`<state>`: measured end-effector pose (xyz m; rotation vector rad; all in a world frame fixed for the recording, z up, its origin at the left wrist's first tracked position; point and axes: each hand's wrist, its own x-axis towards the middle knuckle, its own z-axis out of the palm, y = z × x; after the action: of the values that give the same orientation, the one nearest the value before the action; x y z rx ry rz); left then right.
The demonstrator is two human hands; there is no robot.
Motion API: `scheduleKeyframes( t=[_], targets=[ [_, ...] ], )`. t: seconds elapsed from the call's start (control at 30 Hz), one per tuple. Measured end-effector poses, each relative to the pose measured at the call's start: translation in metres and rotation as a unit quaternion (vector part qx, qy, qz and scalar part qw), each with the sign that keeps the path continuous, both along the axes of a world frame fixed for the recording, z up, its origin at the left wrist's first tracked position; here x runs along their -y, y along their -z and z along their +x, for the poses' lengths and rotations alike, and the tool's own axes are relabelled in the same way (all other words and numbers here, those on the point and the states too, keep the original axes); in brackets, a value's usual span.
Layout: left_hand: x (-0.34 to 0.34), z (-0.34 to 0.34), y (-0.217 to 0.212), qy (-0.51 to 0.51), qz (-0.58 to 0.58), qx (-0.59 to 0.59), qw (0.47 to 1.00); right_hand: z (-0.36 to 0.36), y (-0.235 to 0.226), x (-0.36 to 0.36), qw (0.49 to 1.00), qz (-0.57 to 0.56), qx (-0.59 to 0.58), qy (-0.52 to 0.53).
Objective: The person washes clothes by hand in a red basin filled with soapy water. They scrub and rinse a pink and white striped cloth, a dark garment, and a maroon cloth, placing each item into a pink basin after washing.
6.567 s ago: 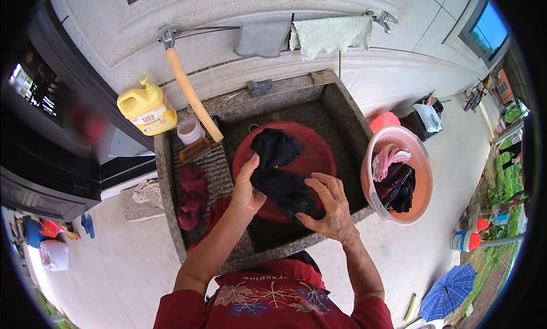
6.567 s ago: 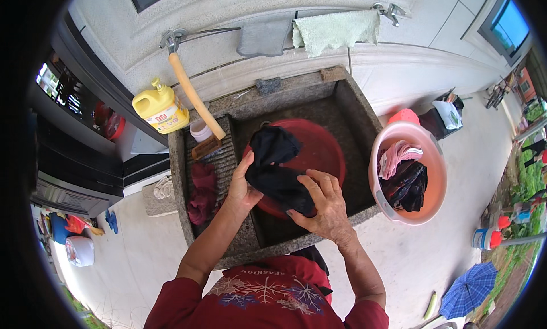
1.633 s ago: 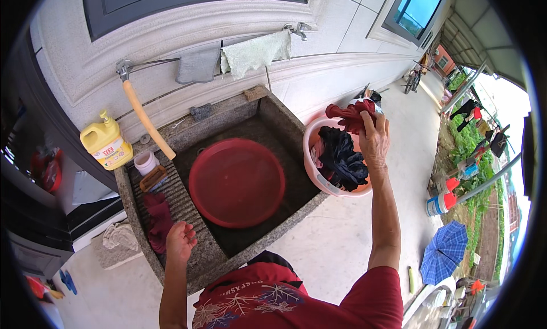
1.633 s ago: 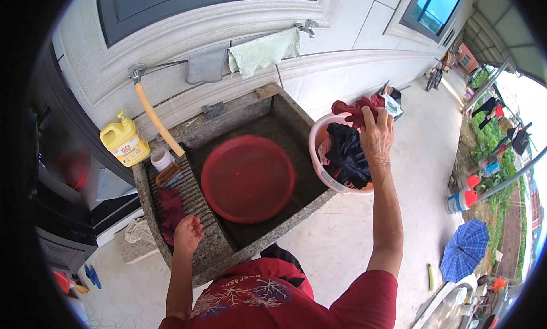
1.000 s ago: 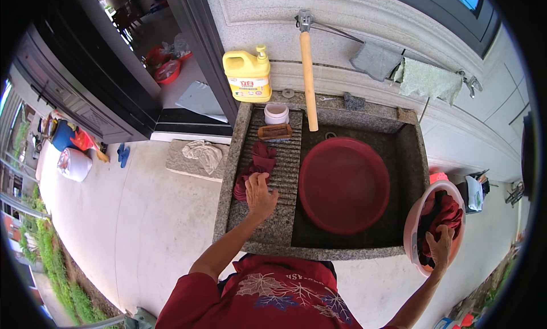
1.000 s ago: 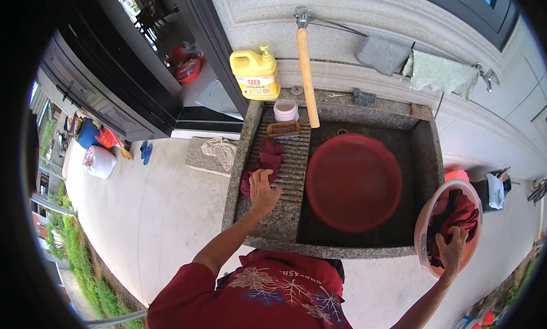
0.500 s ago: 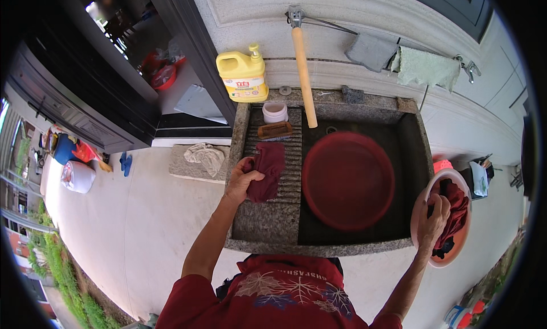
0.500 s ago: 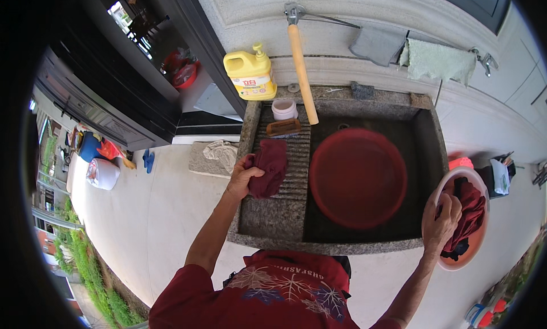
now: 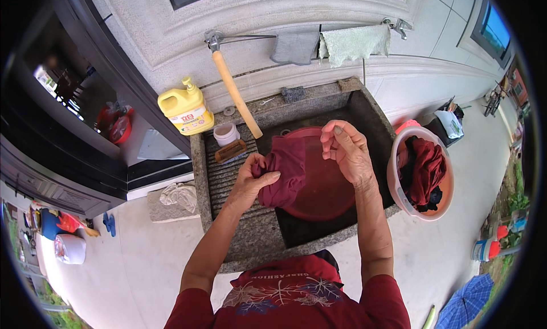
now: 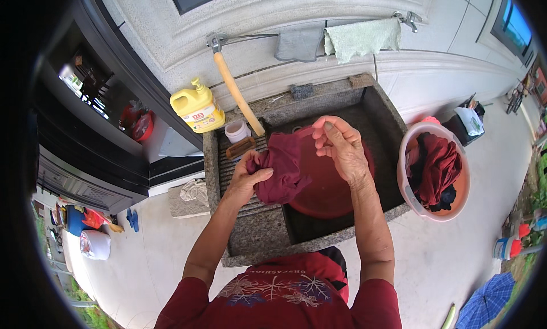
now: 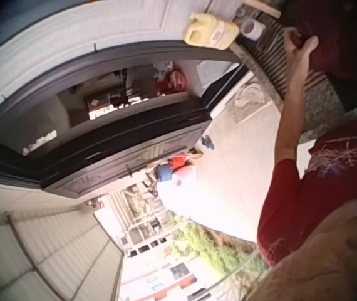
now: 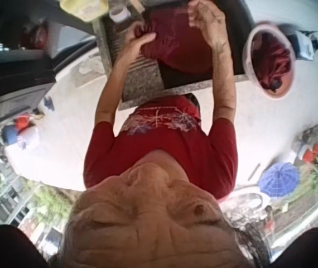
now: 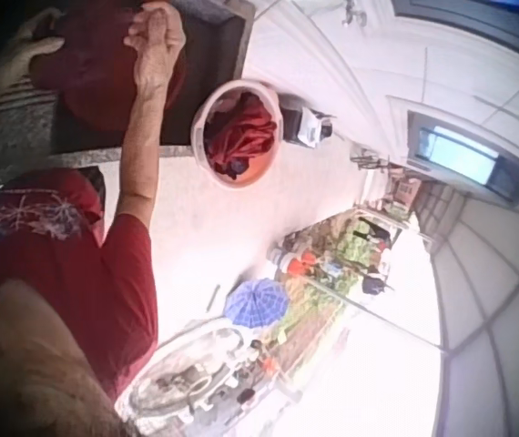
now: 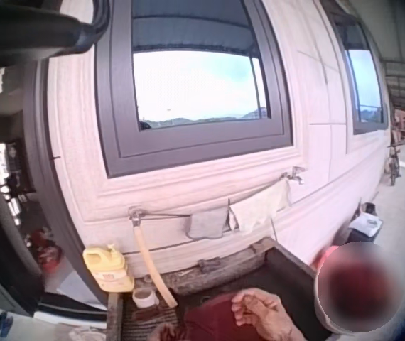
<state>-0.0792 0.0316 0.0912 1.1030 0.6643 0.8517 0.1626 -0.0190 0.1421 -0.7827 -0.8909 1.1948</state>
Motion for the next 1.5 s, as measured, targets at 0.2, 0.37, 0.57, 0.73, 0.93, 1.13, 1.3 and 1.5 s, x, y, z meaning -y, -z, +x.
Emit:
scheduleKeyframes(
  t=[0.2, 0.37, 0.57, 0.73, 0.93, 1.13, 1.3, 1.5],
  targets=[
    [0.003, 0.066, 0.005, 0.010, -0.069, 0.151, 0.986, -0.026, 0.023, 0.024, 0.953, -0.207, 0.221, 0.019],
    [-0.010, 0.080, -0.001, 0.004, -0.064, 0.186, 0.980, 0.014, 0.060, 0.021, 0.982, -0.060, 0.105, 0.148],
    [-0.032, 0.074, 0.095, -0.169, -0.078, 0.125, 0.975, 0.093, 0.179, 0.018, 0.874, -0.249, 0.248, 0.336],
    [-0.030, 0.073, 0.196, -0.160, -0.042, -0.173, 0.971, 0.087, 0.258, 0.004, 0.758, -0.369, 0.412, 0.345],
    [-0.044, 0.115, 0.226, -0.120, 0.139, -0.456, 0.871, 0.068, 0.284, -0.040, 0.624, -0.380, 0.635, 0.251],
    [-0.054, 0.136, 0.286, -0.075, 0.078, -0.585, 0.804, 0.059, 0.338, -0.042, 0.682, -0.387, 0.591, 0.187],
    [-0.054, 0.124, 0.306, 0.016, 0.147, -0.672, 0.725, 0.099, 0.339, -0.050, 0.824, -0.395, 0.392, 0.107],
    [-0.093, 0.148, 0.278, 0.044, -0.053, -0.510, 0.857, 0.129, 0.314, -0.081, 0.746, -0.530, 0.401, -0.044]
  ],
)
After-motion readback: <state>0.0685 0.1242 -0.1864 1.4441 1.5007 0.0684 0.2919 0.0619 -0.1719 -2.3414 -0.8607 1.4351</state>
